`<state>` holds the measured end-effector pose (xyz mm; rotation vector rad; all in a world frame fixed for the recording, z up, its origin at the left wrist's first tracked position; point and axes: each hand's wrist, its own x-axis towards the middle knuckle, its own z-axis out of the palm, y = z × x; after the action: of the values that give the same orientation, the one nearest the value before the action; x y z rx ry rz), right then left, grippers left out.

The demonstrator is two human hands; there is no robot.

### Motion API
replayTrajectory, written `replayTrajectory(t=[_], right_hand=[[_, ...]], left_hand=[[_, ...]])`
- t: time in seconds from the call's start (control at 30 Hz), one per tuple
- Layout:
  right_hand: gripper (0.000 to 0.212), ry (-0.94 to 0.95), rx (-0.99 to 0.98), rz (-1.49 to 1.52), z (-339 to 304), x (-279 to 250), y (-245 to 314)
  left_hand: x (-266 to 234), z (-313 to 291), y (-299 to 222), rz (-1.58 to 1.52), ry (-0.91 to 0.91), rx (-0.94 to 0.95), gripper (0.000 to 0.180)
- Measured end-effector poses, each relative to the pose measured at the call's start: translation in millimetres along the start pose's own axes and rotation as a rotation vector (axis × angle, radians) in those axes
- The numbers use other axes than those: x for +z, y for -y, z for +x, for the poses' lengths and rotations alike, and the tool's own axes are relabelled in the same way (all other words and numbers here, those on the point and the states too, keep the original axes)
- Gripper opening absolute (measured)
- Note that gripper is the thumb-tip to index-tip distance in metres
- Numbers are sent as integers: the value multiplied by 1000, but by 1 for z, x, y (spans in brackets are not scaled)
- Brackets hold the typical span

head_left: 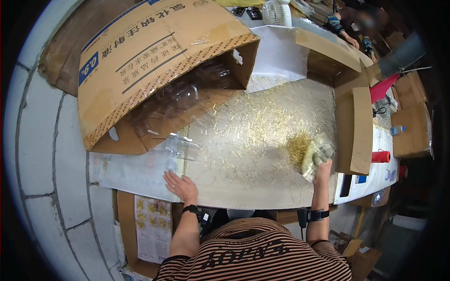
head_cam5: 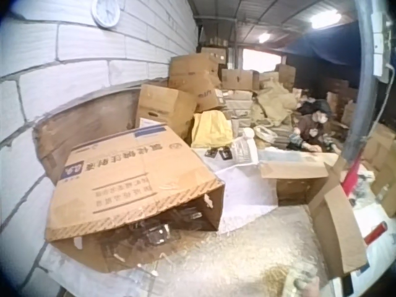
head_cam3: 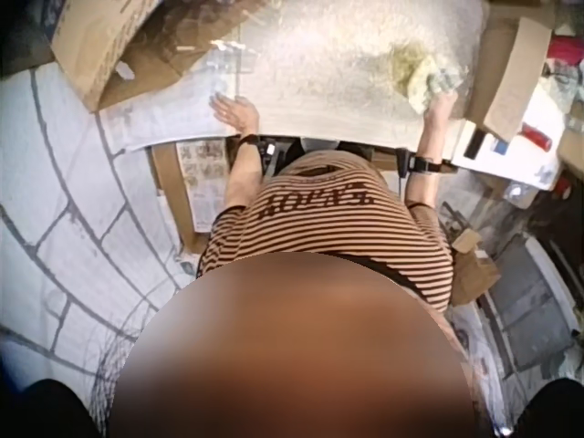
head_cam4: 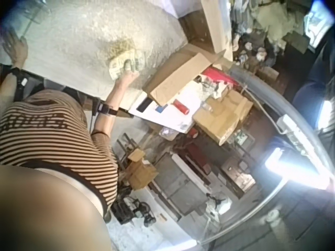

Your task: Sorting small gold-colored metal components from a work surface into plastic bags and placing them into a paper tray within a box.

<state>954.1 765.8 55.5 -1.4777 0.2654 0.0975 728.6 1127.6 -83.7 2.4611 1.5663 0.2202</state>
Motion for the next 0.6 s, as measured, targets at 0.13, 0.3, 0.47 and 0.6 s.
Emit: replayTrajectory(t=[0.13,0.3,0.47,0.6], right_hand=[[24,-6,6,-22,9,2,0],[26,-18,-16,-30,18,-1,-3],[27,4,-36,66,18,-6,2],[27,-9,-54,-17,16,1,6]], left_hand=[[-2,1,-4,3,2,10,61],[-1,1,-1,1,12,-2,61],[-2,1,0,-3,13,-7,62],[-1,1,-1,1,3,-1,62]])
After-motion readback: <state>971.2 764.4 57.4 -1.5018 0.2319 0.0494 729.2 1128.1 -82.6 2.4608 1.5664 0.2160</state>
